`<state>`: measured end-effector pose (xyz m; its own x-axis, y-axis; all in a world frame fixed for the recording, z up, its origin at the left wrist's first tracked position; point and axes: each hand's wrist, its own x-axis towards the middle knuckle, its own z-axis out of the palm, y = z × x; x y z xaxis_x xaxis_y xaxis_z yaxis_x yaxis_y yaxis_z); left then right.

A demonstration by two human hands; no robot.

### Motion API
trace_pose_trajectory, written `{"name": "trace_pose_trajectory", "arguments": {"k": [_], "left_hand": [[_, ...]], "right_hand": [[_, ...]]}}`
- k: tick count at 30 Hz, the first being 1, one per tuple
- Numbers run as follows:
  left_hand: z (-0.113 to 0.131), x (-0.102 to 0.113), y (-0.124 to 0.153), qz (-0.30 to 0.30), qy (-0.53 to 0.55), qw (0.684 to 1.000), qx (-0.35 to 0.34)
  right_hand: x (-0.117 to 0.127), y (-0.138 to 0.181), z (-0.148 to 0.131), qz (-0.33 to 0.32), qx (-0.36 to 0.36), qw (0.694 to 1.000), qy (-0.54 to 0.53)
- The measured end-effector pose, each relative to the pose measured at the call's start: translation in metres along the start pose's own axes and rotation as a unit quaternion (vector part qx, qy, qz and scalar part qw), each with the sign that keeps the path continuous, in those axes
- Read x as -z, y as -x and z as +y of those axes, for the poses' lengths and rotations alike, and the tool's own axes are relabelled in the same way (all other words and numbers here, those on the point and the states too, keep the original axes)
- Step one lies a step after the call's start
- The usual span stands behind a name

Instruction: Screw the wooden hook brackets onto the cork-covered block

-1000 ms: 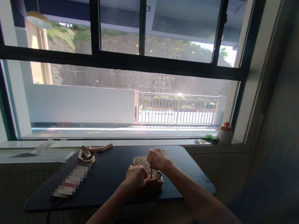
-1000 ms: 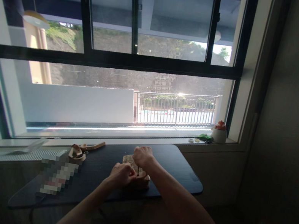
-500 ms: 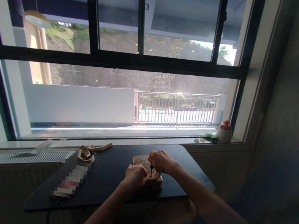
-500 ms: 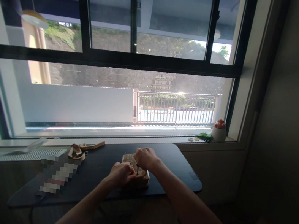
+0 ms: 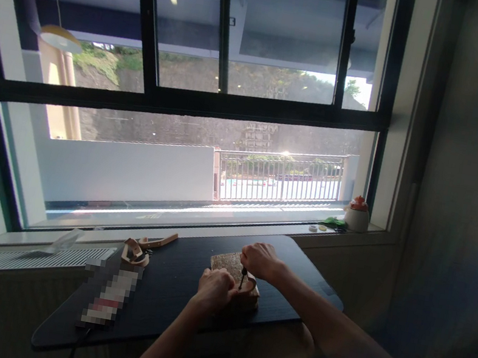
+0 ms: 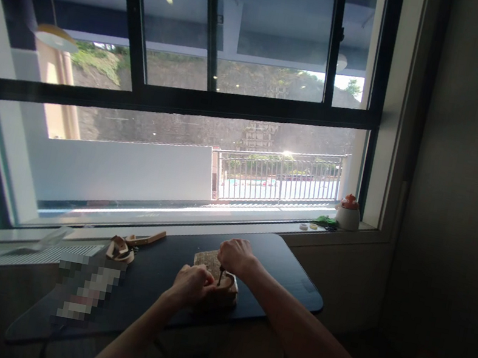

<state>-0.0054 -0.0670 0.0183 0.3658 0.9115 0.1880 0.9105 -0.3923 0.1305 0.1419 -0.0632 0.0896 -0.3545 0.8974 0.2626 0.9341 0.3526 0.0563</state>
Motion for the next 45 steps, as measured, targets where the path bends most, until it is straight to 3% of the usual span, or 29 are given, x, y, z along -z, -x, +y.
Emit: {"name": "trace_pose_trajectory", "arguments": {"k": [5, 8, 19, 24, 32, 40, 45], "left_hand": [[0.001, 0.003, 0.002, 0.000, -0.023, 1.000, -0.005], [0.003, 0.005, 0.005, 0.001, -0.023, 1.000, 0.001], [0.003, 0.006, 0.004, -0.008, 0.001, 1.000, 0.006], [0.003, 0.004, 0.003, -0.008, 0.001, 1.000, 0.003], [0.004, 0.005, 0.004, -0.015, -0.019, 1.000, 0.009], [0.004, 0.006, 0.004, -0.009, -0.006, 1.000, 0.010], [0.002, 0.004, 0.003, -0.004, -0.010, 1.000, 0.007]], "right_hand": [[0.006, 0.009, -0.006, 0.013, 0.120, 0.992, 0.043], [0.003, 0.007, -0.013, 0.033, 0.142, 0.988, 0.061], [-0.006, -0.017, -0.012, -0.009, 0.015, 0.999, 0.038], [0.005, -0.009, -0.005, -0.028, 0.027, 0.999, 0.032], [0.011, 0.003, -0.006, -0.020, 0.123, 0.992, 0.034], [-0.003, -0.015, -0.011, -0.030, 0.018, 0.999, 0.019], [0.000, -0.015, -0.003, -0.036, -0.005, 0.999, 0.015]]}}
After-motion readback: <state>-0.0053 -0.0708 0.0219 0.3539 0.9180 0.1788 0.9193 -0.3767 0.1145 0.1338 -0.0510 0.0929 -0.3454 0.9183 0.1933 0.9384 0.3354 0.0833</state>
